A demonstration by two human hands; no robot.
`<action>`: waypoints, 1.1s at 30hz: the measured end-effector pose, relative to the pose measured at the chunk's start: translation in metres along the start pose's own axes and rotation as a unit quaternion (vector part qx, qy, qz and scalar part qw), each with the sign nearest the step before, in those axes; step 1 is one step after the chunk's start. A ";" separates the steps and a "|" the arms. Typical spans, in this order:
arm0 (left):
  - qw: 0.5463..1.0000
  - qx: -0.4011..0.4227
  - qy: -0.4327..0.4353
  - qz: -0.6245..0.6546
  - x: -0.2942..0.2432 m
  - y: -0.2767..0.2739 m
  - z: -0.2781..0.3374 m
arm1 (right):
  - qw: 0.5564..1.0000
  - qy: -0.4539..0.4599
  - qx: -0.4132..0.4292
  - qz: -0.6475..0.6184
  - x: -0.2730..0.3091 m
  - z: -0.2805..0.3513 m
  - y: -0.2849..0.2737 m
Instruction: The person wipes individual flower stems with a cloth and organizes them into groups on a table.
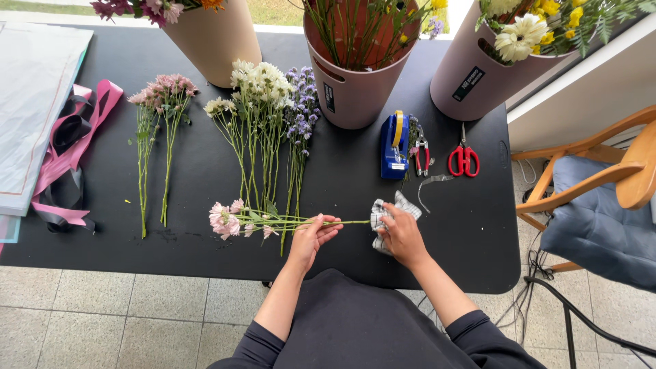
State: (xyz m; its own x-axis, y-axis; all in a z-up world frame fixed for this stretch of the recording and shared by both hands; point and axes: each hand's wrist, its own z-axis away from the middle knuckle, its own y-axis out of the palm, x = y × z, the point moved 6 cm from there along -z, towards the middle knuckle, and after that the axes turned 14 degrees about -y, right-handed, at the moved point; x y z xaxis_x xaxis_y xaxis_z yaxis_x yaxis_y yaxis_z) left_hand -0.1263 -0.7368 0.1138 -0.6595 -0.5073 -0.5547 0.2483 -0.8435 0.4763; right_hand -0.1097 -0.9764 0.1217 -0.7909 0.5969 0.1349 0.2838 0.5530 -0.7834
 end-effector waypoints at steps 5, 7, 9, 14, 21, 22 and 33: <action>1.000 -0.005 -0.004 0.000 0.010 0.000 -0.003 | 0.998 -0.016 0.060 0.003 -0.005 0.011 0.015; 1.000 -0.005 -0.008 0.003 0.018 0.000 -0.005 | 0.995 -0.029 0.087 0.024 -0.010 0.025 0.028; 1.000 0.001 -0.012 -0.002 0.025 0.004 -0.010 | 0.989 -0.044 0.121 0.071 -0.024 0.047 0.053; 0.992 0.060 0.059 -0.096 0.031 0.016 -0.010 | 0.992 -0.013 0.125 0.031 -0.029 0.053 0.056; 0.971 0.054 0.062 -0.223 0.034 0.040 -0.015 | 0.981 0.060 0.181 -0.042 -0.022 0.046 0.050; 0.971 0.056 0.062 -0.224 0.034 0.041 -0.016 | 0.981 0.061 0.181 -0.040 -0.023 0.045 0.049; 0.983 -0.020 0.049 -0.176 0.034 0.032 -0.022 | 0.983 0.006 0.181 0.017 -0.033 0.035 0.034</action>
State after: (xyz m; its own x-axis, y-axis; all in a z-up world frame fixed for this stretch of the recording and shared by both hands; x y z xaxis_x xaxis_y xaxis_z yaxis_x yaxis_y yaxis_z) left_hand -0.1251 -0.7850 0.0959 -0.6389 -0.1965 -0.7438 0.0459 -0.9748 0.2181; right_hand -0.0928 -0.9979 0.0691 -0.7771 0.6195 0.1109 0.0967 0.2916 -0.9516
